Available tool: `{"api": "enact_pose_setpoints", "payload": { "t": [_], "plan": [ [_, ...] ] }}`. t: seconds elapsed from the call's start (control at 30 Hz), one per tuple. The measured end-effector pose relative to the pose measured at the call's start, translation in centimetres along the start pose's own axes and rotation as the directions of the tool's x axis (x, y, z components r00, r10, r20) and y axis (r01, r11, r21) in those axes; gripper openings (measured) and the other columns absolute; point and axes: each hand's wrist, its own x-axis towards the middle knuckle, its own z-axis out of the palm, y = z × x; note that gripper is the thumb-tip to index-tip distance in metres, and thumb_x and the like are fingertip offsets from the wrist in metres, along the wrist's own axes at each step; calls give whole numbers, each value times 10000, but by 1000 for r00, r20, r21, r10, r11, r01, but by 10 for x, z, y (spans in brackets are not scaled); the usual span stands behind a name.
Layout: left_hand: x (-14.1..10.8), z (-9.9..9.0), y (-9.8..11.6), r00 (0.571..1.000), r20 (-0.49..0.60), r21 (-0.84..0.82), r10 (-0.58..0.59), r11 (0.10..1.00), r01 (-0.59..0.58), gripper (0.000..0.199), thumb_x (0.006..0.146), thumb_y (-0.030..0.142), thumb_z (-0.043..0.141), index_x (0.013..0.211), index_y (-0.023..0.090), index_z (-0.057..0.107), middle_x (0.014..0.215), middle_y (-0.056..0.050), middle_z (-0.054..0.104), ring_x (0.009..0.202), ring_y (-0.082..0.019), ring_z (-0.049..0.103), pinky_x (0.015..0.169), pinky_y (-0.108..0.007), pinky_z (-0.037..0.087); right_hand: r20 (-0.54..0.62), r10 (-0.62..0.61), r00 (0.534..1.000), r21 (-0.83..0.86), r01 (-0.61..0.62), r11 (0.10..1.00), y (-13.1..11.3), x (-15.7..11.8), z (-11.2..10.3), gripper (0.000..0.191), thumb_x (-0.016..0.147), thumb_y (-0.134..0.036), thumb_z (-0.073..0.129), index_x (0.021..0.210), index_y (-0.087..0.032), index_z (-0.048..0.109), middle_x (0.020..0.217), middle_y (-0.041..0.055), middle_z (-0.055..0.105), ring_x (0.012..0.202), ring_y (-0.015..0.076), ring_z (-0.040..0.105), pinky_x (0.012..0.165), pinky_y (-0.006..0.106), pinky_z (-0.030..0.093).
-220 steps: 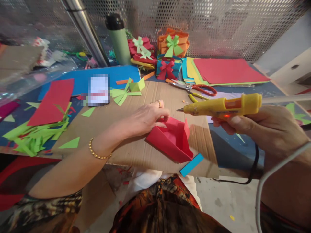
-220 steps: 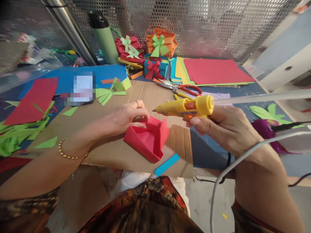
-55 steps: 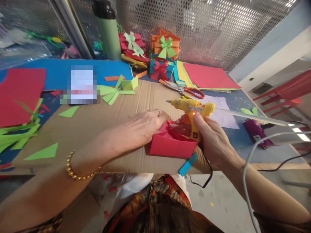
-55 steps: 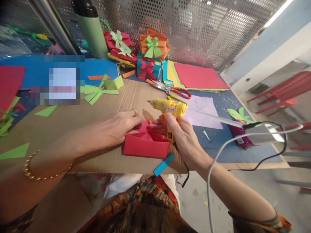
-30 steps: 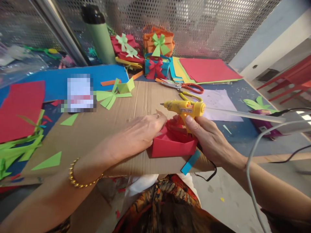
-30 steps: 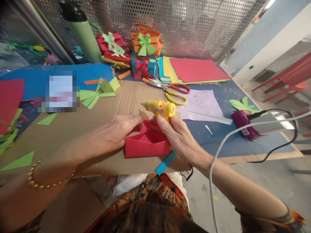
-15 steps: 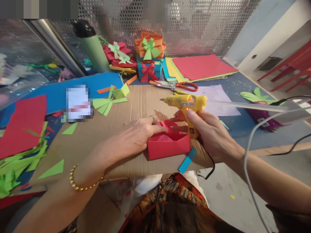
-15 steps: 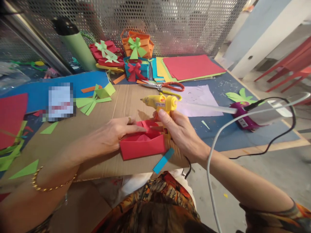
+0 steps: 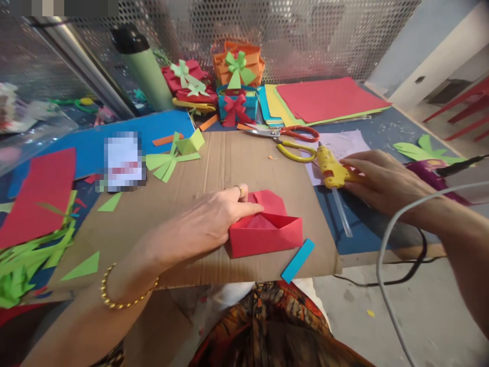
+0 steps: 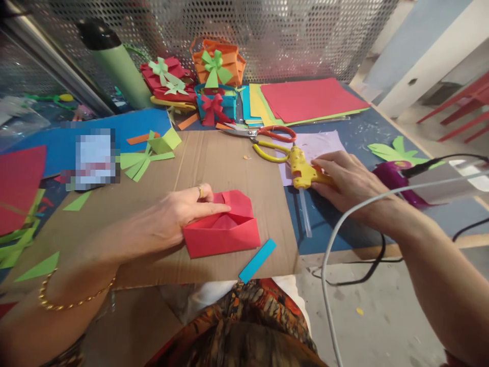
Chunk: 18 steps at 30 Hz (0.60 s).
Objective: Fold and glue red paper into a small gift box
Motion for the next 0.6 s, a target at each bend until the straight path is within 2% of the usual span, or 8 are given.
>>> {"api": "enact_pose_setpoints", "payload": {
  "t": [0.07,0.1,0.17,0.2,0.27,0.37,0.47,0.6],
  "plan": [
    [0,0,1,999,29,-7,-24,1000,24,382,1070,186,405,1260,268,727,1063,-61,611,850,-154,612,777,-271,513,-57,-54,997,-24,53,998,-15,3,-15,434,959,-330,625,1350,-148,673,1339,254,677,1186,328,657,982,486,530],
    [0,0,1,999,34,-6,-26,1000,26,386,1062,179,409,1274,270,718,1078,-64,611,867,-160,615,789,-277,519,-131,-61,989,-51,55,997,-27,7,-24,411,978,-314,577,1344,-158,680,1350,247,677,1201,337,654,994,512,516],
    [0,0,2,999,29,11,-15,1000,15,392,1047,173,425,1299,287,703,1096,-65,617,902,-171,621,815,-291,533,-207,-137,969,-25,135,991,-56,21,-36,277,1000,-318,572,1198,-224,742,1166,168,759,1061,285,702,911,467,539],
    [0,0,1,1000,27,23,-10,1000,9,394,1042,175,434,1309,300,696,1097,-63,621,916,-175,624,826,-298,539,-239,-144,960,57,162,985,-71,30,-39,202,1006,-297,583,1091,-255,761,1053,117,781,959,239,715,858,422,547],
    [0,2,1,1000,28,40,-8,999,7,381,1044,189,447,1310,312,690,1094,-60,630,935,-181,630,844,-309,545,-206,-231,951,234,277,932,-96,50,-33,214,1015,-267,562,974,-264,773,933,66,777,820,186,702,760,370,523],
    [0,4,1,1000,24,51,-16,999,15,323,1066,230,445,1235,278,716,1085,-72,645,932,-189,641,838,-316,540,-61,-333,941,457,323,829,-118,78,-7,236,997,-321,587,930,-259,805,907,52,749,744,163,656,678,327,479],
    [2,4,3,1000,7,74,-6,997,6,322,1080,227,423,1169,242,732,1097,-85,656,935,-196,646,796,-305,516,69,-343,937,546,252,799,-123,91,15,220,968,-289,610,941,-223,818,871,57,707,724,148,613,674,307,449],
    [4,3,6,1000,20,123,-4,992,1,321,1072,181,422,1132,244,731,1066,-76,647,938,-207,634,726,-297,461,138,-359,923,557,227,798,-124,91,21,244,970,-219,570,977,-209,814,885,68,677,790,159,615,727,308,446]
  ]
}}
